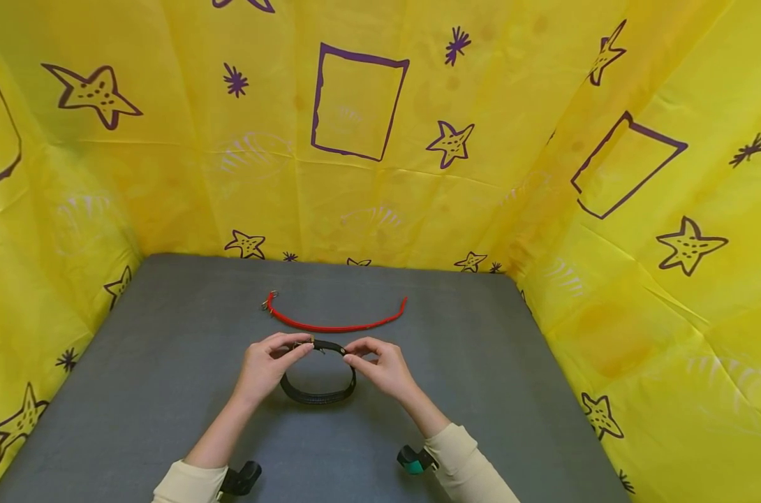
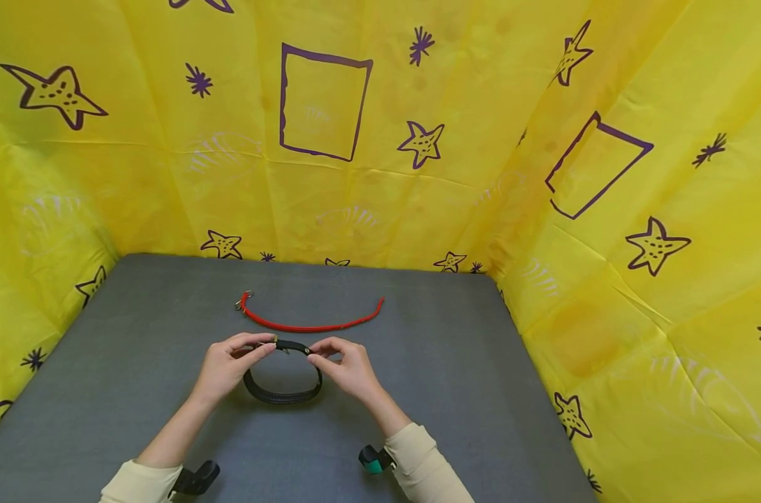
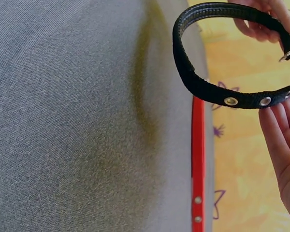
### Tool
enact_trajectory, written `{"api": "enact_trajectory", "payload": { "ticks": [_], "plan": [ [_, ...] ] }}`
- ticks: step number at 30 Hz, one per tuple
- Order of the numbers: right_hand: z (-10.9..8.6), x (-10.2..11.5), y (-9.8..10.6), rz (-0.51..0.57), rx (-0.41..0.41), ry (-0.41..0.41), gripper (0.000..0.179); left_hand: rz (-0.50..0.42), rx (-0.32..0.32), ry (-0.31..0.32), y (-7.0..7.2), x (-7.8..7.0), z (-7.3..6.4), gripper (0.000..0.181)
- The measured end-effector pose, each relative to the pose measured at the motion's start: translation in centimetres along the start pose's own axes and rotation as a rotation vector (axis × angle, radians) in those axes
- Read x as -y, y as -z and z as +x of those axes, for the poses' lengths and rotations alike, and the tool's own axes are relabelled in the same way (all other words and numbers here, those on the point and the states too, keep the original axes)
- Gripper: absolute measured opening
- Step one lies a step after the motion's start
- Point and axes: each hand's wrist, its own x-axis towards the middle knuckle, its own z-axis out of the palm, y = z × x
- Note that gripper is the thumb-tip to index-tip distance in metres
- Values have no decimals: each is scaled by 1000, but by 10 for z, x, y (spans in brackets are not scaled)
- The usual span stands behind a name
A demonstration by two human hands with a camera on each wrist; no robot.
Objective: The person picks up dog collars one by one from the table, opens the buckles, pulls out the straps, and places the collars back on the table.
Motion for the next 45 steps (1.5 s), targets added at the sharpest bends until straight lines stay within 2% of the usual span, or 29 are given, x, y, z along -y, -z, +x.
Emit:
{"api": "enact_trajectory", "payload": {
  "ticks": [3,8,12,16,18,27,35,42,45],
  "plan": [
    [-1,-2,0,-10,-9,-3,13,3,-3,16,1,2,0,21],
    [-4,-2,1,-43,-35,-13,12,74,-11,49,3,0,-2,21],
    [-8,14,6,-41,-36,-16,13,136,-7,66,7,0,-3,23],
    [-12,31,12,-2,-32,-27,12,144,9,77,10,3,-3,25],
    [-13,30,13,33,-33,-47,13,141,12,80,11,5,-3,26],
    [-13,18,17,179,-60,-91,16,164,-3,107,17,9,-2,27],
    [-12,10,20,306,-92,-190,20,176,-30,155,21,12,-3,30],
    [-12,1,22,347,-114,-221,22,190,-31,188,24,14,-3,31],
    [-11,-13,21,372,-132,-233,24,189,-37,199,25,16,-4,31]
  ]
}}
